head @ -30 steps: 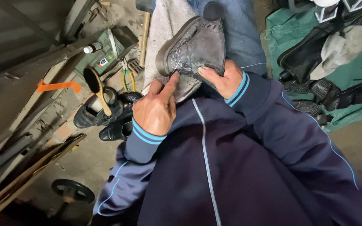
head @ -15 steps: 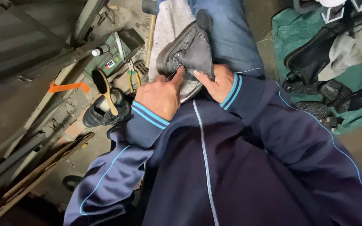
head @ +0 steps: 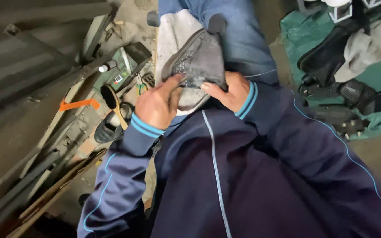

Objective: Hand-stitching the sole of a boot using a needle and thread in a shoe repair setting.

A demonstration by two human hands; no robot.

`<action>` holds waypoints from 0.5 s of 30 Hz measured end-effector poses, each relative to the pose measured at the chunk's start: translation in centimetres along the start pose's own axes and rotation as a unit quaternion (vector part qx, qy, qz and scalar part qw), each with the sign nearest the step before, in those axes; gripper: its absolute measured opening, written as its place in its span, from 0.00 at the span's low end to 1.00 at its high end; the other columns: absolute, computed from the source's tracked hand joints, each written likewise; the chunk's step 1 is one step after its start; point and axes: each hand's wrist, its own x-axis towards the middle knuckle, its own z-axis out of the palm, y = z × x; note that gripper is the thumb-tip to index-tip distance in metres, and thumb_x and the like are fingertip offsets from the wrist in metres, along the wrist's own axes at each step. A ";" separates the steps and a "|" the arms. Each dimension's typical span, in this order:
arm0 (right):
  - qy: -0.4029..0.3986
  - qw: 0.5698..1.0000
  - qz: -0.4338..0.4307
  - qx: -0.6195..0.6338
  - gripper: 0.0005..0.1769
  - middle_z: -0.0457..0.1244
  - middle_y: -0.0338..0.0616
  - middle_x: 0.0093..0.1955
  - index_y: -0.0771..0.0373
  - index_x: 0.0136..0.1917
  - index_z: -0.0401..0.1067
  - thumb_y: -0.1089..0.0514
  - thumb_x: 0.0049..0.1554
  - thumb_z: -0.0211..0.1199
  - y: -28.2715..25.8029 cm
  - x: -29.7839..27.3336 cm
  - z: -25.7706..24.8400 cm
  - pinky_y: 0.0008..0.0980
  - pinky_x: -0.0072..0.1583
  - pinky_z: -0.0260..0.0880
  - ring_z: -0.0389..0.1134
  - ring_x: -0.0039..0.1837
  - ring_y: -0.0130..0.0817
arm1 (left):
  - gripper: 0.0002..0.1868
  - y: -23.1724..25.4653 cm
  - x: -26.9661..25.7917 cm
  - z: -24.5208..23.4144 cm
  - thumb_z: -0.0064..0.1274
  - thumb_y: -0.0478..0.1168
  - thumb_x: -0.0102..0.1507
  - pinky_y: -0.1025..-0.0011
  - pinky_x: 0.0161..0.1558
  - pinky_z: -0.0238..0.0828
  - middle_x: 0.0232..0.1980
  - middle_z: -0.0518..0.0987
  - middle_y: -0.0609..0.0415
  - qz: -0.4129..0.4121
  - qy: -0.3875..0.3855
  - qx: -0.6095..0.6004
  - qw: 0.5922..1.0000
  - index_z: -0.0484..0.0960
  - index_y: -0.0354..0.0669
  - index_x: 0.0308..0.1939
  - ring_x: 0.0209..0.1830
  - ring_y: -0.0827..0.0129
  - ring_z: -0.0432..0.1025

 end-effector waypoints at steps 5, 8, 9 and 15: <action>0.051 0.997 -0.054 0.002 0.11 0.71 0.56 0.54 0.71 0.58 0.75 0.60 0.66 0.62 -0.6 -1.4 -5.8 0.47 0.55 0.74 0.73 0.53 0.47 | 0.12 -0.4 -1.0 -0.8 0.45 0.47 0.71 0.50 0.29 0.78 0.37 0.82 0.51 0.056 0.090 0.073 0.992 0.82 0.55 0.53 0.25 0.46 0.78; 0.134 0.947 -0.106 -0.271 0.06 0.68 0.58 0.59 0.71 0.55 0.75 0.64 0.68 0.64 -0.9 -2.1 -10.2 0.46 0.58 0.71 0.70 0.55 0.54 | 0.10 0.0 -1.1 -1.6 0.52 0.42 0.67 0.56 0.27 0.73 0.39 0.82 0.52 0.087 0.131 0.093 0.983 0.85 0.49 0.49 0.25 0.49 0.75; 0.182 0.862 -0.127 -0.456 0.09 0.66 0.57 0.63 0.70 0.55 0.74 0.63 0.65 0.71 -0.7 -2.5 -11.6 0.46 0.62 0.66 0.65 0.59 0.56 | 0.10 0.5 -1.0 -1.8 0.57 0.37 0.64 0.63 0.28 0.68 0.42 0.83 0.53 0.107 0.158 0.090 0.978 0.87 0.44 0.48 0.26 0.53 0.74; 0.179 0.847 -0.292 -0.405 0.07 0.68 0.41 0.55 0.64 0.49 0.82 0.66 0.56 0.73 -5.5 0.1 -4.4 0.39 0.58 0.66 0.64 0.55 0.43 | 0.09 0.9 -0.6 -2.5 0.58 0.39 0.63 0.63 0.27 0.67 0.37 0.80 0.54 0.093 0.145 0.142 0.975 0.86 0.46 0.47 0.24 0.54 0.73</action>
